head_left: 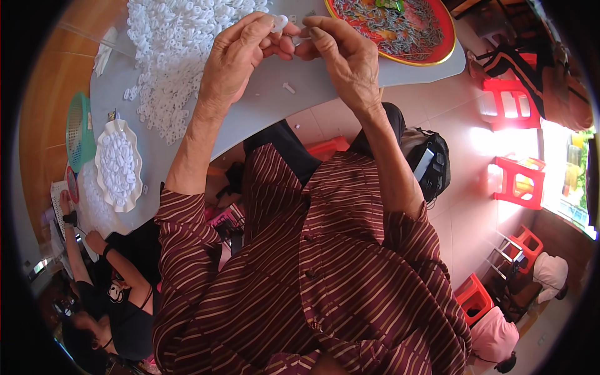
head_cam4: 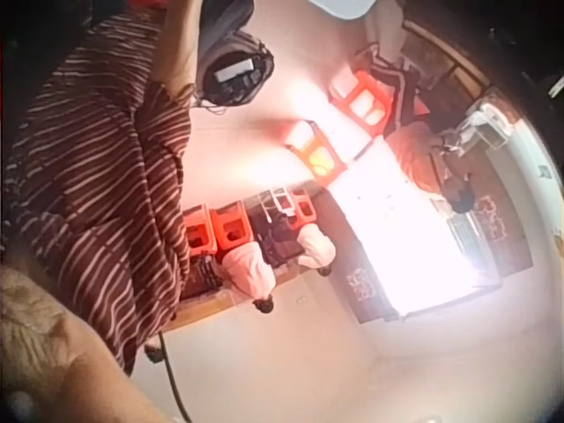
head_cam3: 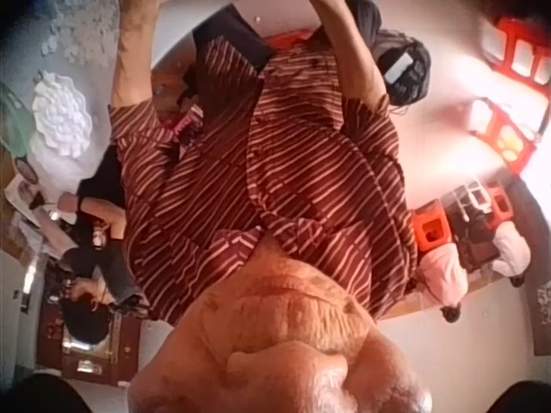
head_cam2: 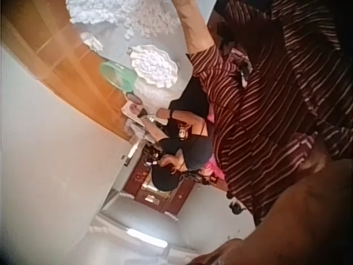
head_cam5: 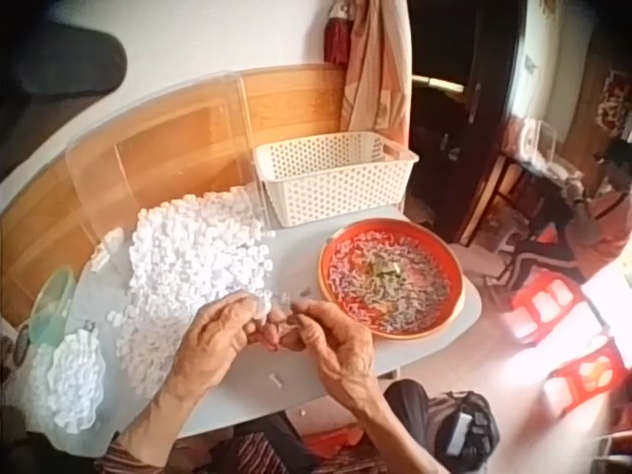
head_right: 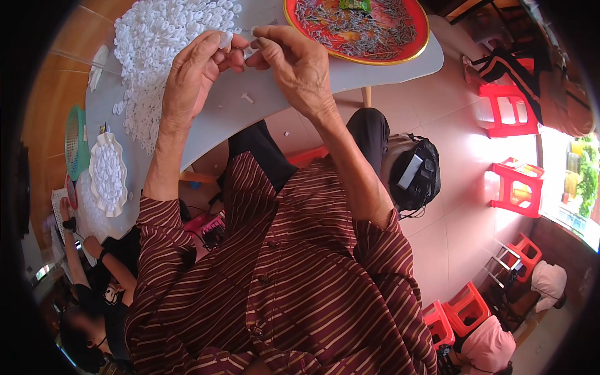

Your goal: Assembling small white plastic components by hand at a table.

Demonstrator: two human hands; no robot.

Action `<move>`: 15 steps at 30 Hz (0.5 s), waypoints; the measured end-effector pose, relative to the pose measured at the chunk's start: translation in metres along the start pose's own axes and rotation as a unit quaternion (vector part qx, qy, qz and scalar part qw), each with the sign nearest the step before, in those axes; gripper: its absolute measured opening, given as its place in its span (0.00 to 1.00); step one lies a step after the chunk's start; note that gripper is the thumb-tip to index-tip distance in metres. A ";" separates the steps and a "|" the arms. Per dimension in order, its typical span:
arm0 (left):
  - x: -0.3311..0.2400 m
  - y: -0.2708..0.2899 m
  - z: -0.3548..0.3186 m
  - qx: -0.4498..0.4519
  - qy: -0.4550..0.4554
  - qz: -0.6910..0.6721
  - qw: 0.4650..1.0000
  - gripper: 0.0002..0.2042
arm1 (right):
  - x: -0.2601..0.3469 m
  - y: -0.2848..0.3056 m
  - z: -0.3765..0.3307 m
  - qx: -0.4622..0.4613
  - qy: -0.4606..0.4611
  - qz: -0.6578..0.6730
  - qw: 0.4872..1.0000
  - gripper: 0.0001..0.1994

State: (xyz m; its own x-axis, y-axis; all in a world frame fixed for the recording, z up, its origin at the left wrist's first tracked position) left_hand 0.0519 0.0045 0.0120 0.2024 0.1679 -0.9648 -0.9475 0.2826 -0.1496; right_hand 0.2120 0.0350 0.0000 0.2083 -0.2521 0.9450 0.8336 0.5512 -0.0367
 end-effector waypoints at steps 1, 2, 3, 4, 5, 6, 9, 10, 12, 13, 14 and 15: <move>0.000 0.000 0.000 0.036 -0.010 0.002 0.999 0.13 | 0.000 -0.001 0.001 0.025 0.006 -0.019 0.999 0.12; -0.001 -0.003 0.001 0.075 -0.021 0.003 0.997 0.13 | 0.000 0.000 0.001 0.025 0.007 -0.019 0.999 0.12; -0.002 -0.003 0.000 0.075 -0.021 0.003 0.997 0.13 | -0.001 -0.001 0.002 0.054 0.004 -0.021 0.998 0.12; -0.002 -0.004 0.000 0.070 -0.015 0.003 0.997 0.13 | -0.003 -0.003 0.003 0.083 0.002 -0.022 0.996 0.13; -0.002 -0.004 -0.001 0.065 -0.009 0.003 0.998 0.13 | -0.003 -0.001 0.003 0.082 0.002 -0.022 0.996 0.13; -0.003 -0.005 0.000 0.065 -0.008 0.004 0.998 0.13 | -0.005 0.000 0.003 0.091 0.000 -0.008 0.996 0.13; -0.004 -0.006 0.000 0.054 -0.010 0.033 0.998 0.13 | -0.007 0.001 0.003 0.096 -0.018 0.012 0.995 0.13; -0.003 -0.005 0.000 0.057 -0.019 0.033 0.998 0.13 | -0.009 0.002 0.002 0.093 -0.035 0.017 0.995 0.12; -0.003 -0.005 -0.001 0.060 -0.029 0.034 0.997 0.13 | -0.011 0.003 0.005 0.104 -0.021 0.041 0.994 0.12; -0.003 -0.007 -0.001 0.066 -0.032 0.032 0.997 0.13 | -0.011 0.003 0.005 0.116 -0.006 0.064 0.991 0.11; -0.003 -0.009 -0.002 0.072 -0.035 0.029 0.996 0.13 | -0.011 0.004 0.005 0.116 -0.007 0.064 0.991 0.11; -0.003 -0.009 -0.002 0.072 -0.035 0.029 0.996 0.13 | -0.011 0.005 0.005 0.121 -0.011 0.073 0.990 0.12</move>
Point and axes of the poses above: each hand's wrist, its own z-axis towards the middle knuckle, its own y-axis out of the back of the hand, x = y × z, the point moved 4 cm from there along z, towards the middle knuckle, and after that the axes turned 14 degrees about x, right-handed, at the moved point
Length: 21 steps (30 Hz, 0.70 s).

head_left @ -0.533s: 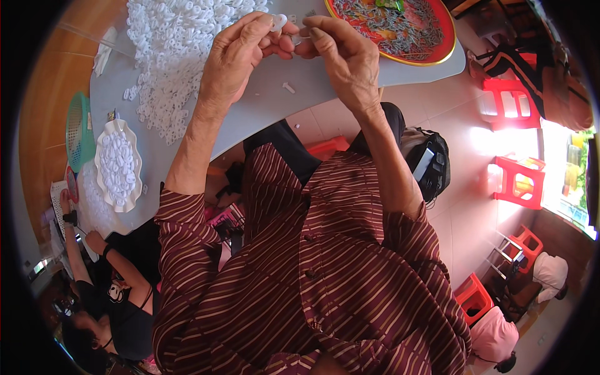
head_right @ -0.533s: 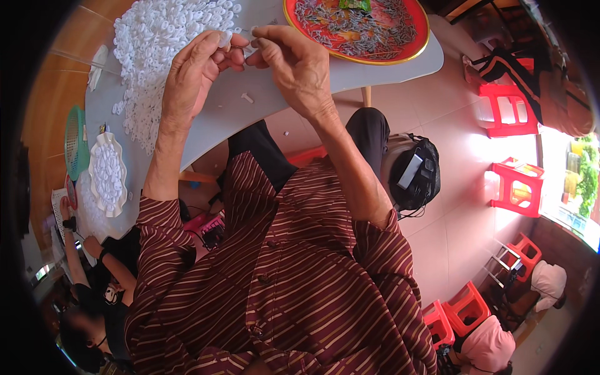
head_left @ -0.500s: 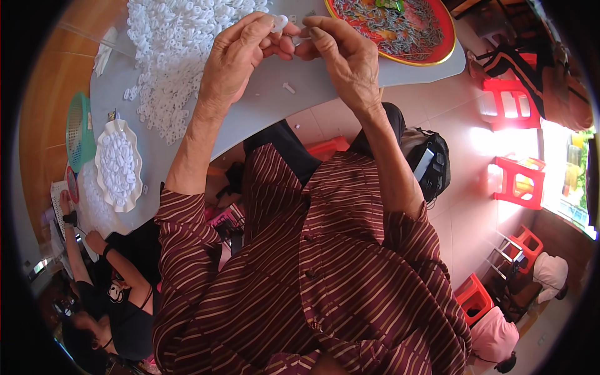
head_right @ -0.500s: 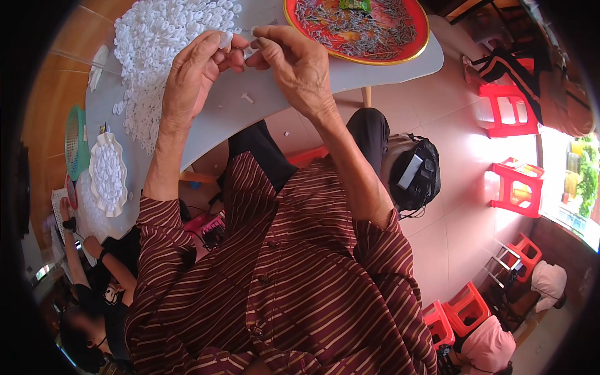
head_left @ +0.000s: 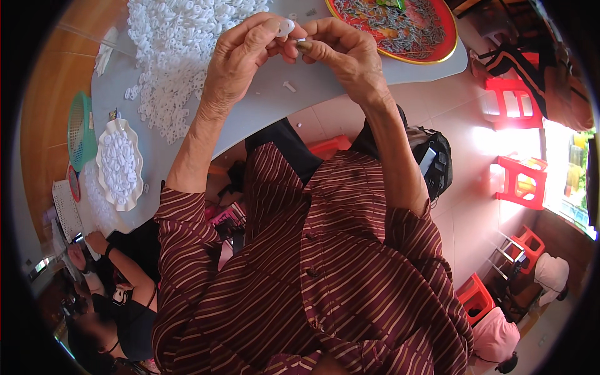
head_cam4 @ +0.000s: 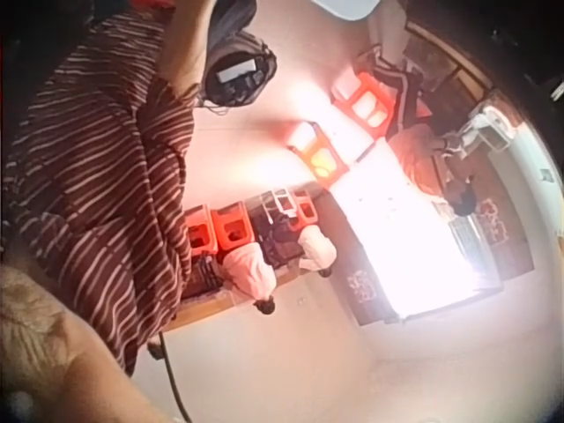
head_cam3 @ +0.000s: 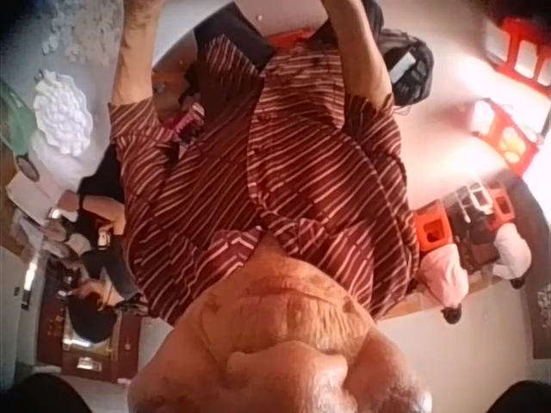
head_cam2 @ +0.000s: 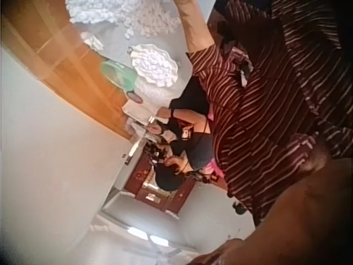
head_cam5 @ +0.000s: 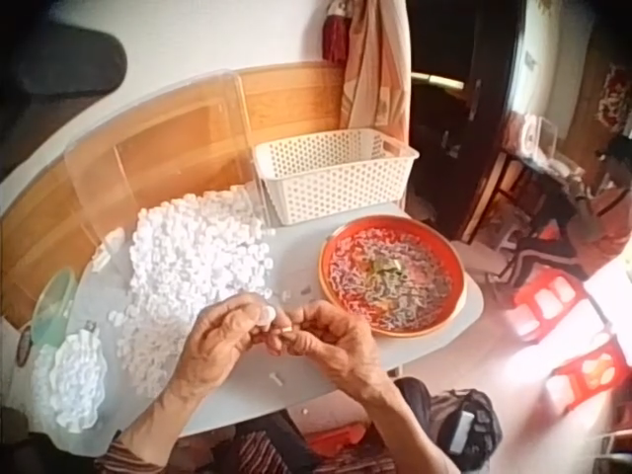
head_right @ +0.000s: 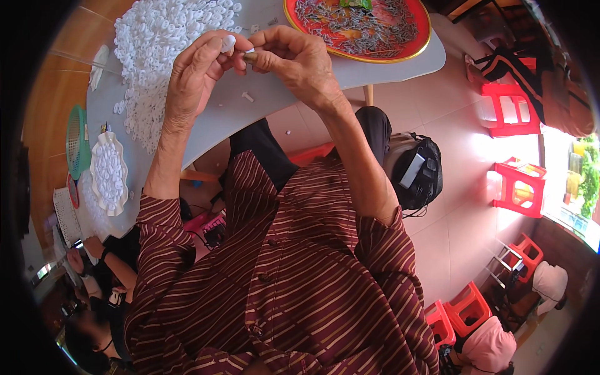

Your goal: Assembling small white plastic components by hand at a table.

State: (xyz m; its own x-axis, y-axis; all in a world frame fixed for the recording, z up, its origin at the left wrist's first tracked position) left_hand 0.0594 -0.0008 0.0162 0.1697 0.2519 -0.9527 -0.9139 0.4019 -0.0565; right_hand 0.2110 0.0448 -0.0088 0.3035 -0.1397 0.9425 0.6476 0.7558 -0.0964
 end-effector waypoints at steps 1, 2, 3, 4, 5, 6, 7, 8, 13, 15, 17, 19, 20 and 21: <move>-0.001 -0.001 0.000 0.004 0.006 0.002 1.000 0.13 | 0.000 0.000 0.000 0.005 -0.004 0.009 1.000 0.12; -0.002 -0.001 0.000 0.008 0.013 0.003 1.000 0.13 | -0.001 0.001 0.000 0.005 -0.004 0.009 1.000 0.12; -0.003 -0.002 0.000 0.009 0.013 0.002 1.000 0.13 | -0.001 0.001 0.000 0.013 0.004 0.023 1.000 0.12; -0.005 -0.003 0.000 0.011 0.009 0.005 1.000 0.14 | -0.001 0.001 0.000 0.021 0.012 0.037 0.999 0.12; -0.006 -0.004 0.001 0.014 0.005 0.008 1.000 0.14 | -0.002 0.001 -0.001 0.021 0.012 0.037 0.999 0.12; -0.005 -0.004 0.001 0.014 0.005 0.008 1.000 0.14 | -0.003 0.002 -0.001 0.008 0.017 0.030 0.999 0.12; -0.004 -0.003 0.002 -0.014 -0.005 0.005 1.000 0.13 | -0.003 0.003 -0.002 -0.005 0.022 0.022 1.000 0.11; -0.003 0.000 0.002 -0.043 -0.015 0.002 0.999 0.13 | -0.002 0.001 -0.002 -0.004 0.021 0.023 1.000 0.11; 0.012 0.003 -0.003 -0.120 0.022 0.028 0.992 0.13 | 0.002 -0.001 -0.005 -0.053 0.004 0.011 0.999 0.10; 0.015 0.001 -0.004 -0.137 0.034 0.014 0.990 0.13 | 0.000 -0.001 -0.004 -0.053 0.006 0.017 0.998 0.09; 0.016 -0.002 -0.004 -0.128 0.034 0.057 0.990 0.13 | 0.001 -0.002 -0.004 -0.054 0.008 0.023 0.998 0.09; 0.020 -0.001 -0.005 -0.143 0.039 0.076 0.986 0.13 | 0.003 -0.005 -0.003 -0.055 -0.001 0.010 0.998 0.09; 0.021 0.000 -0.006 -0.157 0.043 0.094 0.982 0.13 | 0.003 -0.005 -0.003 -0.055 -0.001 0.010 0.998 0.09; 0.021 0.000 -0.005 -0.157 0.043 0.094 0.982 0.13 | 0.002 -0.005 -0.003 -0.053 0.006 0.015 0.998 0.09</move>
Point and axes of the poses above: each hand's wrist, its own z-axis towards the middle knuckle, its own y-axis out of the back of the hand, x = y × z, the point moved 4 cm from there along z, towards the middle knuckle, and after that the axes turned 14 degrees about x, right-handed, at the moved point
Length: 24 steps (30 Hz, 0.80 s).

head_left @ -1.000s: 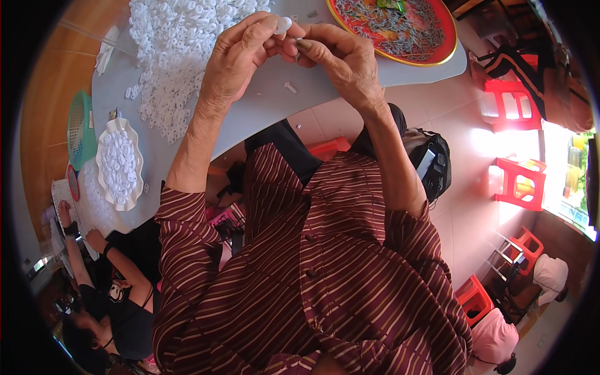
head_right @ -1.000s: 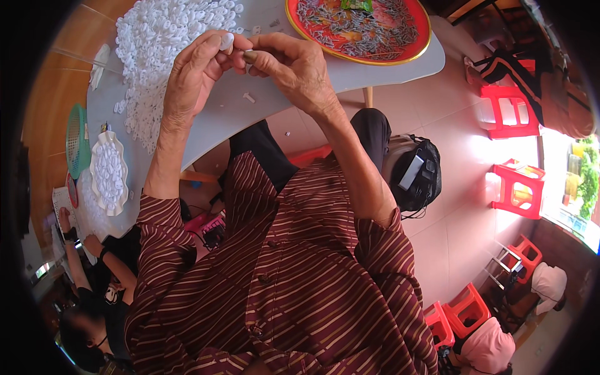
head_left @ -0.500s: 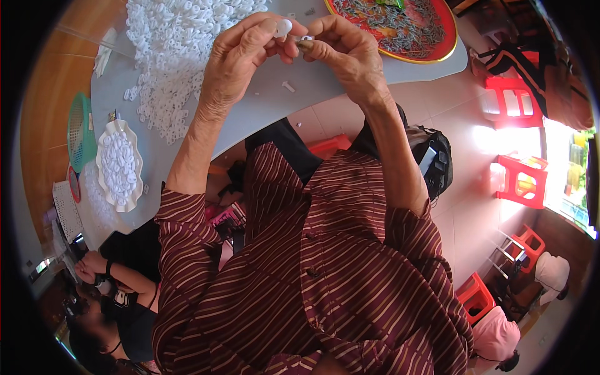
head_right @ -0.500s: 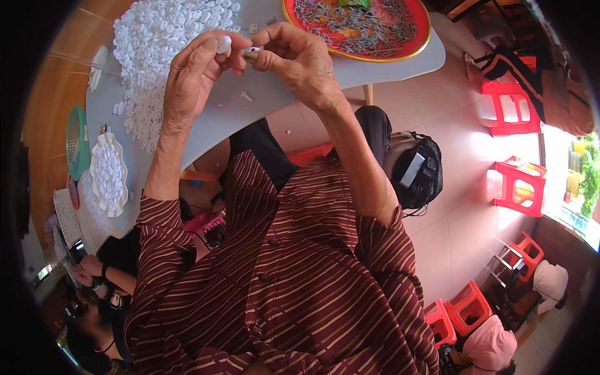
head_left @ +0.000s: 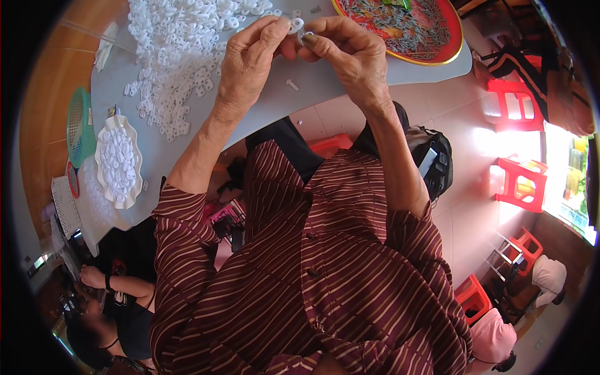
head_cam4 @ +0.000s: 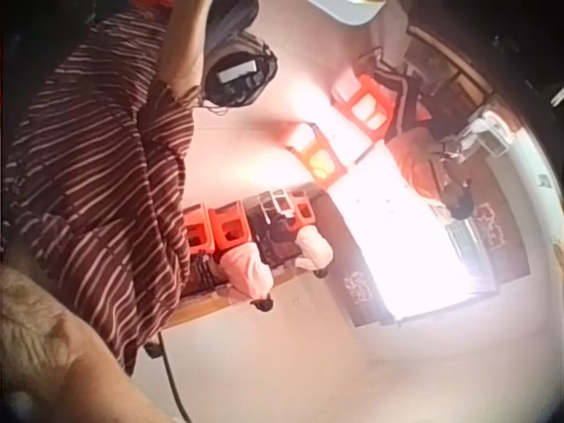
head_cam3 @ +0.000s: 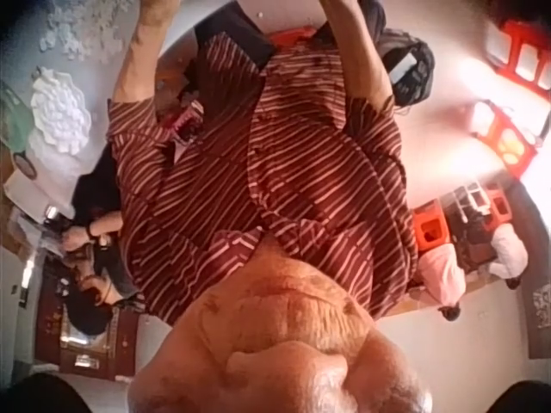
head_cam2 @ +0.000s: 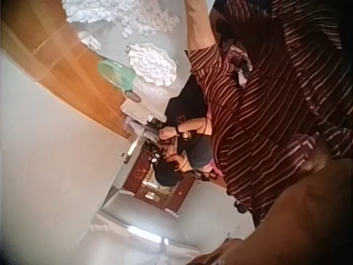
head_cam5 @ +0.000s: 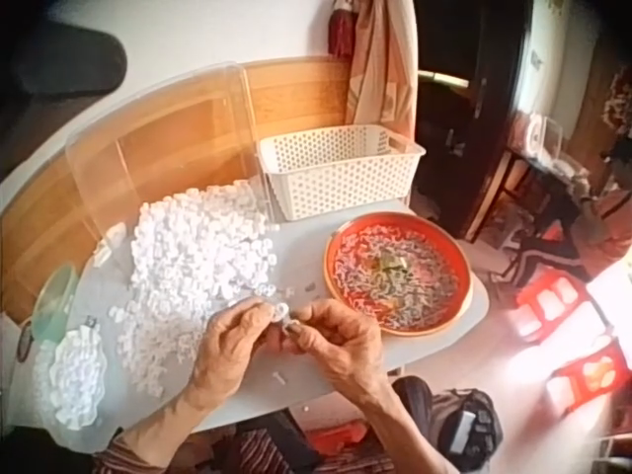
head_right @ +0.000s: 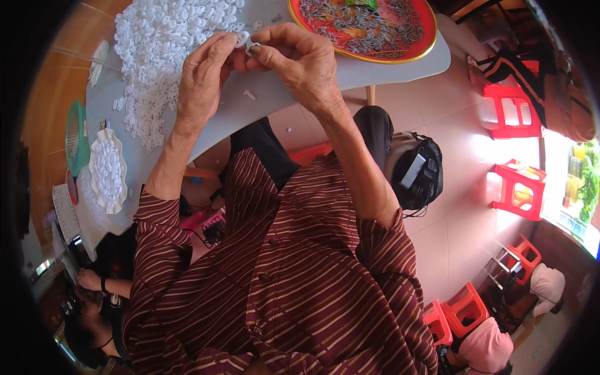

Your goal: Assembling small white plastic components by hand at a table.

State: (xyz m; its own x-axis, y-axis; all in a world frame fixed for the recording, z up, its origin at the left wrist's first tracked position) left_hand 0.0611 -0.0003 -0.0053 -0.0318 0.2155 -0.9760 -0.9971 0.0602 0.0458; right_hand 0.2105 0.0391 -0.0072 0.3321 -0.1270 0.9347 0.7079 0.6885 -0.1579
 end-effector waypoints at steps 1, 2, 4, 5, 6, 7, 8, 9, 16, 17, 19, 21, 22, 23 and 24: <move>-0.001 -0.001 0.000 0.004 0.001 -0.001 1.000 0.13 | 0.000 0.000 0.000 0.002 0.007 0.005 1.000 0.08; -0.001 -0.002 0.000 0.008 0.002 -0.002 1.000 0.13 | 0.001 -0.001 0.000 0.003 0.007 0.005 1.000 0.08; 0.001 0.000 0.000 -0.008 0.003 0.025 1.000 0.13 | 0.003 -0.003 0.000 -0.005 0.004 0.029 1.000 0.08; 0.001 0.001 0.000 -0.023 0.004 0.052 0.998 0.14 | 0.002 -0.003 0.000 -0.005 0.004 0.030 1.000 0.08; 0.000 0.001 -0.001 -0.023 0.004 0.052 0.998 0.14 | 0.001 -0.002 0.000 -0.003 0.008 0.016 1.000 0.09; -0.002 0.001 0.000 -0.012 0.002 0.061 0.998 0.14 | 0.000 -0.002 0.000 -0.002 0.012 0.003 1.000 0.09; -0.004 0.001 0.000 -0.001 -0.001 0.070 0.998 0.15 | 0.000 -0.002 0.000 -0.001 0.012 0.003 1.000 0.09; -0.003 0.001 0.000 -0.001 -0.001 0.070 0.998 0.15 | 0.000 -0.002 0.000 0.002 0.012 -0.028 1.000 0.10; -0.011 0.000 0.000 0.011 -0.015 0.147 0.989 0.14 | 0.002 -0.004 0.000 0.000 0.018 -0.041 0.999 0.13; -0.013 0.000 0.001 0.016 -0.017 0.168 0.986 0.14 | 0.002 -0.003 -0.001 -0.001 0.019 -0.042 0.999 0.13; -0.020 -0.001 0.002 0.025 -0.014 0.188 0.982 0.14 | 0.000 -0.001 -0.001 0.006 0.024 -0.036 0.999 0.13; -0.022 -0.002 0.002 0.033 -0.011 0.209 0.977 0.13 | 0.002 -0.002 -0.001 0.005 0.020 -0.036 0.999 0.13; -0.022 -0.003 0.002 0.034 -0.032 0.222 0.974 0.12 | 0.002 -0.002 -0.001 0.004 0.017 -0.037 0.999 0.13; -0.023 -0.004 0.001 0.034 -0.053 0.235 0.970 0.12 | 0.002 -0.002 -0.001 0.004 0.017 -0.037 0.999 0.13; -0.022 -0.004 0.001 0.034 -0.053 0.235 0.970 0.12 | 0.002 -0.002 -0.001 0.006 0.023 -0.036 0.999 0.13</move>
Point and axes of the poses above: each hand's wrist, its own z-axis towards the middle knuckle, its own y-axis out of the back of the hand, x = y × z, the point moved 4 cm from there along z, towards the middle knuckle, and after that the axes turned 14 degrees about x, right-handed, at the moved point
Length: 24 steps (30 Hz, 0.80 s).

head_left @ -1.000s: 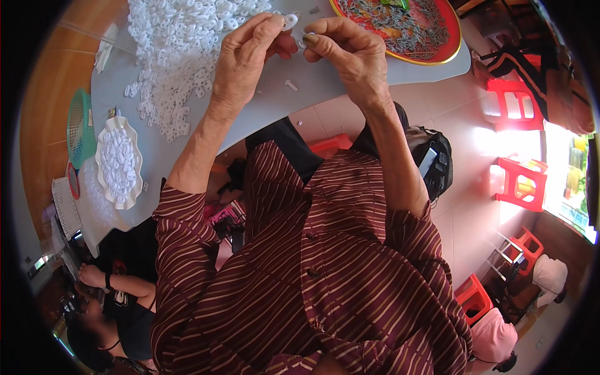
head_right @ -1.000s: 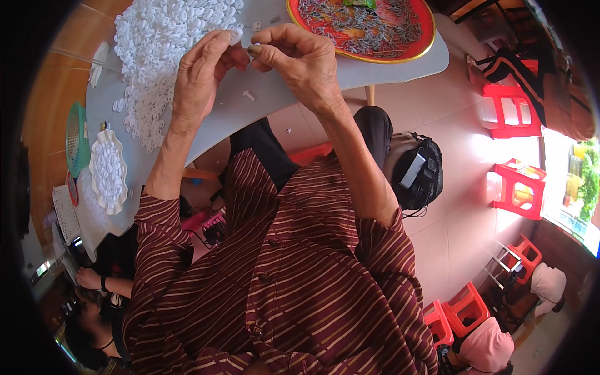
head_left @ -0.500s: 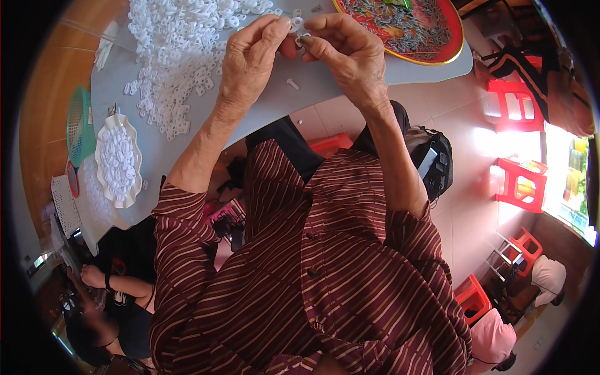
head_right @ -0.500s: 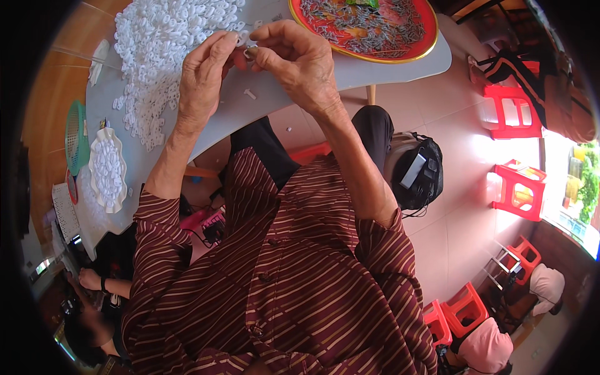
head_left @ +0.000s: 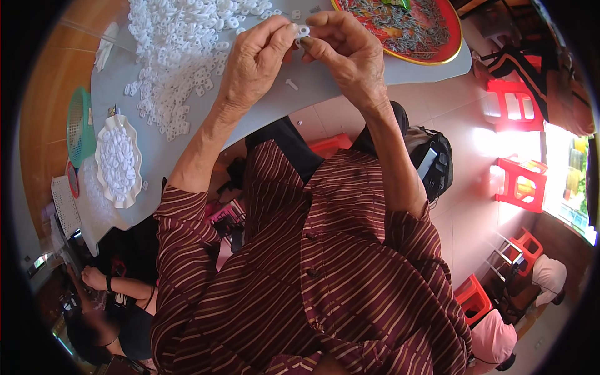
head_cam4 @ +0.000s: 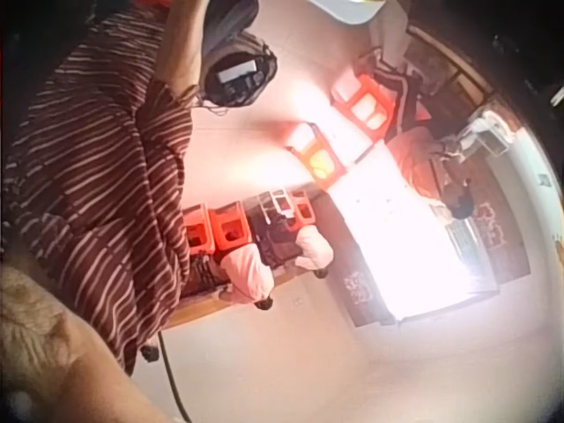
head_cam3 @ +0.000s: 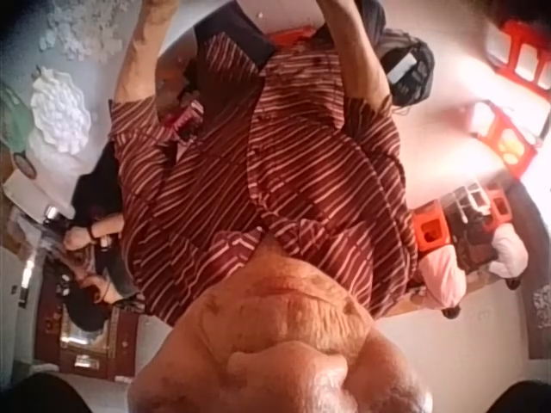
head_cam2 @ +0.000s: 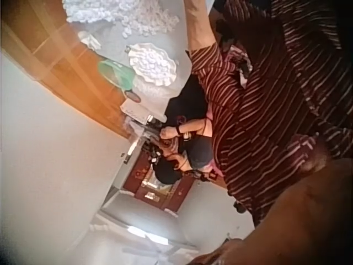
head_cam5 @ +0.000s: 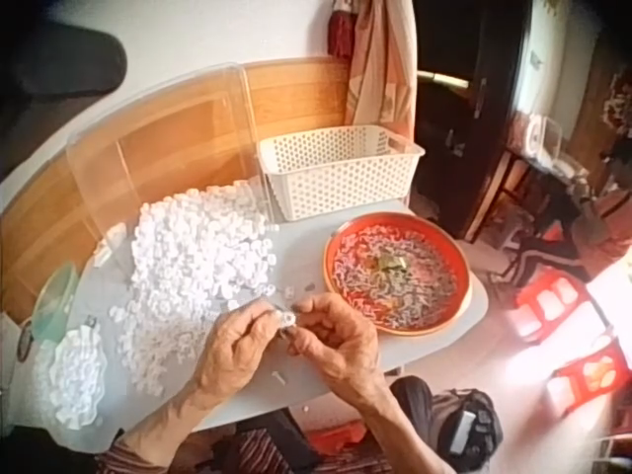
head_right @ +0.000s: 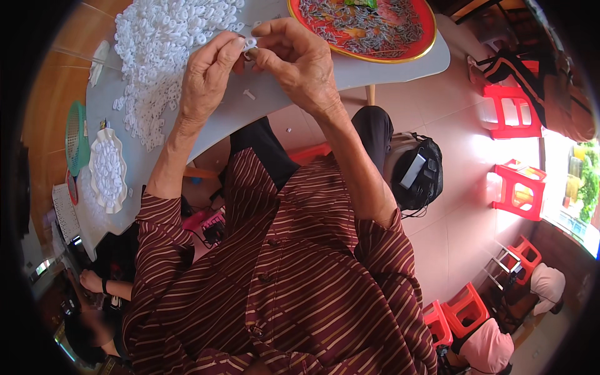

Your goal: Assembling small white plastic components by hand at a table.

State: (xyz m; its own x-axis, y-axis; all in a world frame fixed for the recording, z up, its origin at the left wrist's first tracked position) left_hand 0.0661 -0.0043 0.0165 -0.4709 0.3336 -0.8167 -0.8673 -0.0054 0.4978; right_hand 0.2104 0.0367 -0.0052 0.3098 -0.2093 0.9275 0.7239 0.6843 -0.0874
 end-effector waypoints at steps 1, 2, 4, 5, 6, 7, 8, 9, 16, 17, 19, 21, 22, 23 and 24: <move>0.001 -0.001 0.000 0.013 0.003 0.001 1.000 0.11 | 0.000 0.000 0.000 0.001 0.006 0.001 1.000 0.12; 0.002 -0.003 0.001 0.026 0.005 0.002 1.000 0.11 | 0.000 0.000 0.000 0.000 0.007 0.001 1.000 0.12; 0.002 -0.003 0.001 0.024 0.010 -0.002 1.000 0.11 | 0.000 0.000 0.000 -0.001 0.009 -0.029 1.000 0.12; 0.002 -0.003 0.001 0.022 0.016 -0.008 1.000 0.12 | 0.000 0.000 0.000 -0.002 0.008 -0.029 1.000 0.12; 0.000 -0.004 0.001 0.023 0.016 -0.008 1.000 0.12 | 0.000 0.000 0.000 -0.001 0.015 -0.009 1.000 0.12; -0.004 -0.005 0.001 0.026 0.024 -0.010 0.999 0.12 | 0.000 0.001 0.001 -0.001 0.022 0.012 1.000 0.11; -0.006 -0.005 0.001 0.028 0.032 -0.011 0.999 0.13 | 0.000 0.000 0.000 -0.001 0.023 0.012 1.000 0.11; -0.005 -0.005 0.001 0.028 0.032 -0.011 0.999 0.13 | 0.000 0.000 0.000 0.001 0.024 0.013 1.000 0.11; 0.003 -0.004 0.000 0.015 0.029 0.020 0.999 0.14 | 0.005 -0.002 0.000 -0.012 -0.006 -0.003 1.000 0.12; 0.003 -0.004 0.000 0.005 0.026 0.027 0.999 0.14 | 0.005 -0.001 0.000 -0.012 -0.006 -0.003 1.000 0.12; 0.001 -0.004 0.000 0.007 0.025 0.023 0.999 0.13 | 0.004 -0.001 0.000 -0.008 -0.004 -0.003 1.000 0.12; 0.001 -0.005 0.000 0.009 0.024 0.019 0.999 0.13 | 0.002 0.000 -0.001 -0.016 0.001 -0.007 1.000 0.12; 0.000 -0.005 0.000 0.008 0.017 0.027 0.999 0.13 | 0.002 0.000 -0.001 -0.023 0.007 -0.010 1.000 0.11; 0.000 -0.005 0.000 0.007 0.011 0.036 0.999 0.12 | 0.002 0.000 -0.001 -0.023 0.007 -0.010 1.000 0.11; 0.001 -0.004 0.000 0.007 0.011 0.036 0.999 0.12 | 0.002 0.001 -0.001 -0.023 0.008 -0.002 1.000 0.11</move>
State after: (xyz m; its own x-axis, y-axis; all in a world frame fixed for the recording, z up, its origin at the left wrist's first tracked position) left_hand 0.0693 -0.0040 0.0139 -0.5350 0.3115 -0.7853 -0.8291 -0.0153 0.5588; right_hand 0.2122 0.0363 -0.0037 0.3164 -0.2235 0.9219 0.7522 0.6512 -0.1003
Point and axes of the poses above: each hand's wrist, its own z-axis towards the middle knuckle, its own y-axis out of the back of the hand, x = y × z, the point moved 4 cm from there along z, towards the middle knuckle, and after that the axes turned 14 degrees about x, right-handed, at the moved point
